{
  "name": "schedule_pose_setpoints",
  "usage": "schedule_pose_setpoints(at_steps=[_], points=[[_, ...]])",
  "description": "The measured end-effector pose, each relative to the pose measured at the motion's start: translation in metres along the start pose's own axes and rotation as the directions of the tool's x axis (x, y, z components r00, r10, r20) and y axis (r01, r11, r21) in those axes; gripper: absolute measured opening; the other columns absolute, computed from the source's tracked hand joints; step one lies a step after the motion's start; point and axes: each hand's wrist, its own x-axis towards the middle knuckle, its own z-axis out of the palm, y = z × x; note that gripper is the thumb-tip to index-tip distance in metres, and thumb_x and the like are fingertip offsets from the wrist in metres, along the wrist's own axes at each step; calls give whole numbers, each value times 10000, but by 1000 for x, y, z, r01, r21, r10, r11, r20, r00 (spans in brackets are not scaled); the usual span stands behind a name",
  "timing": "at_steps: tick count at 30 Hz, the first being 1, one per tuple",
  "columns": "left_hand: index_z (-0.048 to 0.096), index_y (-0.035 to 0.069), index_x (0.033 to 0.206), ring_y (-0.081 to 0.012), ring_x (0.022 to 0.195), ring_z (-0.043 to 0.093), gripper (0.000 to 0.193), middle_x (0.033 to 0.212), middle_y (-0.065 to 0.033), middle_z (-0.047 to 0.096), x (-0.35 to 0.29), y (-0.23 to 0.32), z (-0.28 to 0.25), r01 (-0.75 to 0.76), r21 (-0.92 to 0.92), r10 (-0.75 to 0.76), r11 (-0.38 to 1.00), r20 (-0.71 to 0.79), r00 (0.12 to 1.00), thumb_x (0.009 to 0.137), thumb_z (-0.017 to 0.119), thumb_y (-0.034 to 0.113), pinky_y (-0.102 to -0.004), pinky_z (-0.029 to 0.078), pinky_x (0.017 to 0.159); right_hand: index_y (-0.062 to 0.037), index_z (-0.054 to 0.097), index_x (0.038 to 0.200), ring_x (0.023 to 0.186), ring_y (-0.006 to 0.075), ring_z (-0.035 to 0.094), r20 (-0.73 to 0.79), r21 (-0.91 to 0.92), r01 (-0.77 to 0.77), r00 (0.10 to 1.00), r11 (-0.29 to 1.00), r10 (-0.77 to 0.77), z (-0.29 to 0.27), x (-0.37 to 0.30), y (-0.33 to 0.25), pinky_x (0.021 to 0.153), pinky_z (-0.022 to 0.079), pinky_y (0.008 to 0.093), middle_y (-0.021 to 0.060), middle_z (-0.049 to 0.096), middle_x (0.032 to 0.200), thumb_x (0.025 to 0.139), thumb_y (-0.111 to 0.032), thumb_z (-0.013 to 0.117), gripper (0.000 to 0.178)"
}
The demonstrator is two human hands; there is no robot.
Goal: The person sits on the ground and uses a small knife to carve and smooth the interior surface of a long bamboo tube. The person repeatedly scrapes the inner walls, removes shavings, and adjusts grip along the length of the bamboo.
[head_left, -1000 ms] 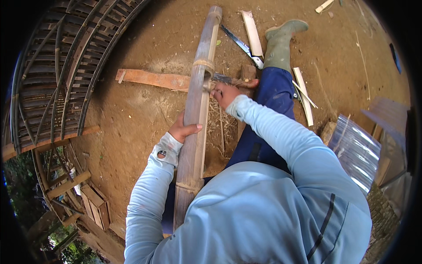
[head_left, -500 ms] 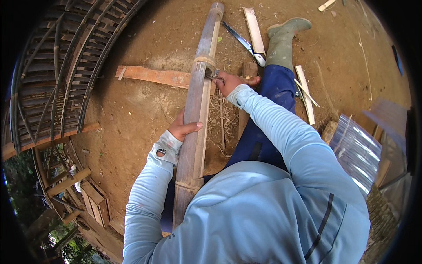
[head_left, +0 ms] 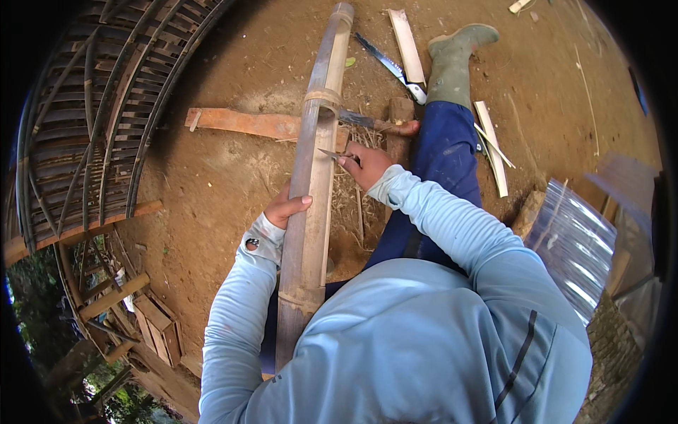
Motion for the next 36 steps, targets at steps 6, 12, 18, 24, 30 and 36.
schedule_pose_setpoints(at_steps=[6, 12, 18, 24, 30, 36], points=[[337, 19, 1393, -227, 1020, 591, 797, 1167, -124, 565, 2, -2, 3, -12, -9, 13, 1000, 16, 1000, 749, 682, 339, -354, 487, 873, -56, 587, 916, 729, 368, 614, -35, 20, 11, 999, 1000, -11, -11, 30, 9, 666, 465, 431, 192, 605, 747, 905, -328, 591, 273], [266, 6, 1436, -238, 1153, 503, 880, 1267, -131, 512, 1, -1, -3, 14, -64, -11, 998, 42, 999, 732, 710, 291, -363, 390, 985, -89, 609, 988, 815, 402, 631, -30, -32, -45, 999, 998, 44, -3, 22, 10, 722, 475, 467, 222, 639, 829, 910, -355, 544, 284], [283, 5, 1423, -236, 1139, 510, 864, 1260, -129, 516, 0, -5, -2, -19, -58, 20, 998, 21, 1000, 730, 710, 295, -354, 402, 967, -66, 611, 966, 806, 399, 627, 3, -14, -13, 1000, 1000, 13, -3, 25, 17, 725, 478, 458, 230, 638, 835, 913, -352, 539, 299], [289, -5, 1413, -235, 1120, 518, 855, 1246, -132, 522, -4, 9, 9, 37, -48, -36, 998, 19, 999, 730, 708, 292, -351, 399, 967, -70, 612, 985, 815, 405, 623, -35, -35, -33, 999, 999, 32, -13, 34, 11, 742, 476, 454, 225, 641, 833, 915, -346, 530, 296], [271, -6, 1427, -241, 1148, 501, 877, 1270, -133, 508, 2, 0, -2, -17, -8, 17, 1000, 13, 1000, 724, 710, 279, -357, 385, 984, -93, 604, 1005, 853, 413, 623, 8, -82, -44, 999, 996, 45, -3, 19, 13, 774, 481, 462, 221, 648, 860, 912, -373, 526, 305], [254, 7, 1443, -242, 1166, 490, 901, 1287, -129, 499, 1, -4, 0, -24, -56, 25, 998, 15, 1000, 717, 720, 269, -358, 380, 990, -89, 598, 1005, 856, 412, 624, -23, -53, -63, 998, 997, 62, -4, 33, 13, 781, 483, 463, 217, 652, 861, 904, -386, 542, 319]])
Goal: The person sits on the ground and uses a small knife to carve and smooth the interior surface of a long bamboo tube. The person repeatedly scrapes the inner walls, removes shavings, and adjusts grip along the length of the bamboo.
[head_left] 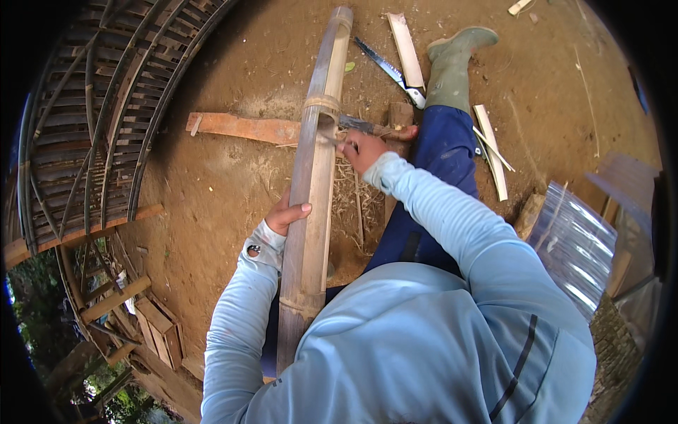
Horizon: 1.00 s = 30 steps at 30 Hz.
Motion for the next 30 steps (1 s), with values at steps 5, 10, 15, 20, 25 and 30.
schedule_pose_setpoints(at_steps=[5, 10, 15, 20, 25, 30], points=[[259, 10, 1441, -240, 1161, 492, 901, 1286, -128, 498, 0, 6, 4, 41, 12, -41, 999, 3, 999, 714, 724, 269, -358, 379, 991, -70, 584, 996, 823, 412, 624, -74, 47, 29, 997, 998, -25, -11, 25, 10, 748, 478, 451, 221, 644, 836, 905, -371, 546, 317], [263, 10, 1437, -239, 1152, 495, 897, 1277, -126, 501, 1, 2, 2, -10, 7, 10, 1000, 11, 1000, 716, 722, 281, -357, 380, 989, -54, 590, 967, 805, 397, 624, -68, 28, 102, 993, 994, -100, 6, 6, 18, 730, 481, 447, 221, 641, 833, 899, -378, 555, 333], [317, 18, 1404, -237, 1016, 591, 837, 1153, -133, 570, 0, 3, 5, 3, 47, -2, 999, -15, 1000, 733, 696, 346, -357, 484, 874, -71, 589, 1000, 832, 404, 624, -74, -2, 62, 995, 998, -62, -14, 27, 17, 752, 479, 459, 219, 644, 841, 902, -369, 556, 315], [319, 21, 1402, -235, 1012, 595, 828, 1151, -133, 574, 5, -2, 0, -21, 5, 21, 1000, 17, 1000, 739, 697, 342, -357, 487, 867, -63, 591, 1023, 814, 390, 626, -38, -29, 62, 997, 998, -63, -9, 8, 16, 746, 479, 446, 208, 645, 852, 913, -373, 552, 331], [327, 17, 1397, -229, 989, 602, 818, 1138, -127, 579, 2, -1, -2, 20, 2, -20, 1000, 7, 1000, 744, 698, 340, -353, 491, 852, -62, 579, 1029, 785, 362, 629, -2, 154, 104, 994, 983, -105, 1, -36, 9, 725, 479, 425, 187, 638, 824, 925, -353, 555, 310], [311, -10, 1405, -230, 1108, 531, 853, 1222, -135, 538, 1, 11, 10, 25, 81, -22, 996, -31, 999, 732, 733, 299, -356, 419, 951, -72, 572, 1021, 754, 382, 621, 45, 97, 130, 990, 987, -135, -5, -39, 7, 704, 473, 446, 189, 629, 794, 918, -323, 561, 271]])
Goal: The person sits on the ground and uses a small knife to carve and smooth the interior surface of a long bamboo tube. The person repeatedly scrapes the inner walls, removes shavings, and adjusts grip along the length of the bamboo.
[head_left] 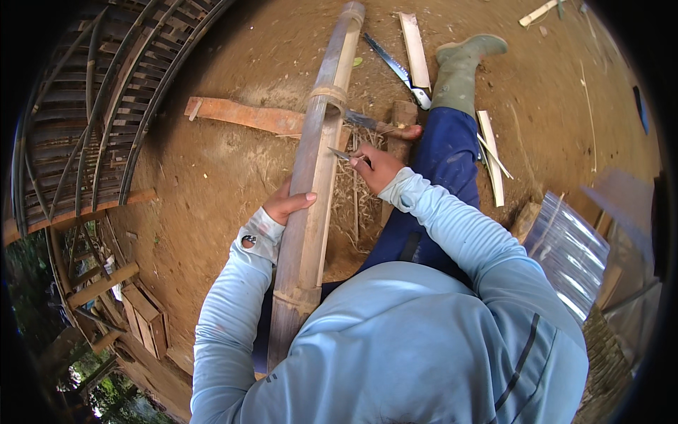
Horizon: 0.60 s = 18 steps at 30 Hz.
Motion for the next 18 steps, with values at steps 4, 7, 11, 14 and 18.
schedule_pose_setpoints(at_steps=[4, 7, 11, 14, 18], points=[[296, -36, 1400, -240, 1149, 508, 909, 1243, -157, 528, -1, 16, 12, -40, 132, 45, 990, -37, 998, 701, 788, 272, -355, 391, 987, -52, 543, 1045, 837, 422, 612, 87, -187, -49, 994, 981, 66, -11, -1, -30, 742, 472, 460, 224, 637, 866, 944, -267, 523, 238], [267, -48, 1401, -254, 1147, 511, 970, 1241, -176, 523, -2, 21, 17, -59, 401, 126, 914, -143, 982, 680, 814, 304, -351, 392, 990, -65, 532, 1025, 825, 439, 602, 101, -314, -43, 992, 948, 79, -14, -1, -43, 733, 464, 491, 231, 633, 852, 943, -274, 504, 225], [227, -68, 1411, -263, 1175, 492, 972, 1280, -187, 488, -2, 28, 22, -19, 476, 104, 879, -152, 983, 705, 790, 291, -352, 387, 1003, -75, 522, 998, 810, 445, 594, 135, -355, -41, 986, 934, 94, -13, -1, -52, 721, 451, 515, 229, 625, 823, 946, -284, 486, 219], [236, -72, 1397, -270, 1164, 505, 1001, 1268, -204, 497, -2, 23, 22, -40, 467, 127, 883, -157, 979, 681, 818, 317, -354, 393, 999, -74, 538, 1047, 871, 433, 602, 184, -361, -67, 973, 930, 141, -15, 3, -57, 770, 457, 504, 233, 635, 896, 953, -314, 451, 272], [224, -76, 1404, -280, 1185, 491, 1010, 1282, -210, 487, 1, 20, 20, -32, 511, 131, 859, -158, 979, 683, 813, 315, -356, 382, 1010, -76, 546, 1107, 951, 421, 602, 184, -371, -109, 965, 922, 189, -25, 12, -57, 835, 458, 488, 248, 633, 992, 957, -323, 430, 312]])
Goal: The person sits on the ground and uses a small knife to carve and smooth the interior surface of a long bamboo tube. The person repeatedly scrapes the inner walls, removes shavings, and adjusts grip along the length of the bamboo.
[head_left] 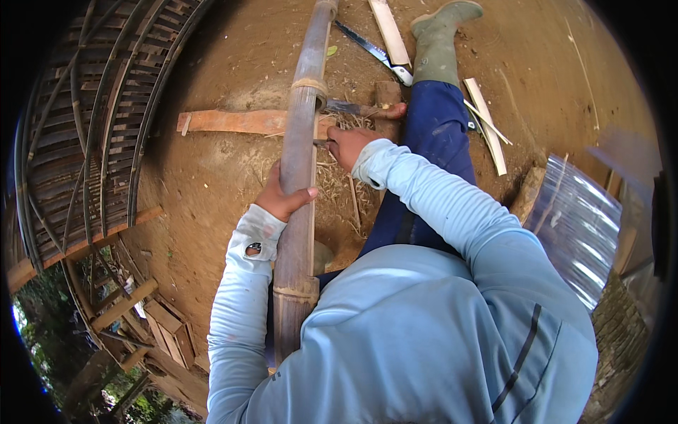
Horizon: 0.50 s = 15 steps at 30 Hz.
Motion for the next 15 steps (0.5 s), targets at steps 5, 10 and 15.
schedule_pose_setpoints(at_steps=[5, 10, 15], points=[[220, -81, 1405, -291, 1202, 478, 1005, 1295, -220, 475, 0, 0, -2, -7, -12, 7, 1000, 8, 1000, 680, 805, 298, -357, 369, 1022, -78, 544, 1130, 978, 416, 597, 5, 24, 2, 1000, 1000, -2, 7, -7, 2, 857, 452, 486, 258, 626, 1016, 960, -315, 417, 317], [212, -83, 1410, -296, 1205, 475, 1029, 1299, -220, 472, 3, -4, -2, 5, 11, -5, 1000, 2, 1000, 668, 806, 310, -363, 367, 1022, -89, 539, 1050, 860, 437, 605, -174, 62, 11, 985, 998, 0, 12, 23, 26, 777, 453, 512, 238, 639, 888, 949, -305, 458, 252], [200, -87, 1414, -297, 1204, 477, 1039, 1301, -221, 471, -1, -4, -3, 13, 4, -13, 1000, -1, 1000, 670, 802, 319, -362, 367, 1022, -98, 544, 1052, 872, 437, 608, -151, 79, 21, 989, 997, -8, 9, 31, 21, 772, 461, 513, 244, 639, 909, 951, -319, 453, 260]])
